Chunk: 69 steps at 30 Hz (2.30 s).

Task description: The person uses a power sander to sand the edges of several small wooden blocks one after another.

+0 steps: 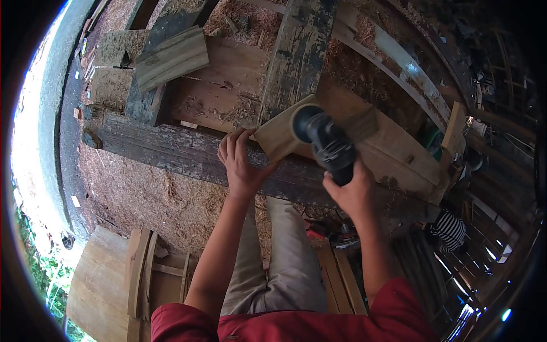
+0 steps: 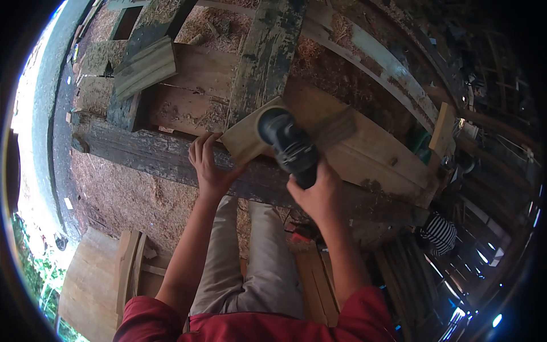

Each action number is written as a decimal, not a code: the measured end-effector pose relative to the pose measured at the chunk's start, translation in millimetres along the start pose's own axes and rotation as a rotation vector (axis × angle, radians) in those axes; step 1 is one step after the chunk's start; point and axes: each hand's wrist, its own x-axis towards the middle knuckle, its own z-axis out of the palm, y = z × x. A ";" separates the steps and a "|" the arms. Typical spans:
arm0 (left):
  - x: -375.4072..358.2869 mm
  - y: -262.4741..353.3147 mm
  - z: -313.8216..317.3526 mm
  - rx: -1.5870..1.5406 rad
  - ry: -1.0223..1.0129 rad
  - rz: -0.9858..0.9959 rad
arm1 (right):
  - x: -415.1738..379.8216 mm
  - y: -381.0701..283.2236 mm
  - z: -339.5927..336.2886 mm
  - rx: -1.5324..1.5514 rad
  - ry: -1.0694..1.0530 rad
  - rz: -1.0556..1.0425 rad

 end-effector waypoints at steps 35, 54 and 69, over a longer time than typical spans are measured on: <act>2.5 0.6 -3.3 0.038 -0.055 0.030 | 10.0 3.6 -0.2 0.071 -0.011 0.093; 56.6 2.0 -29.5 0.217 -0.286 0.176 | -13.7 89.2 -42.6 0.716 -0.009 0.437; 118.5 65.1 68.9 0.475 -0.178 0.396 | -79.0 126.5 -0.6 1.563 -0.313 0.794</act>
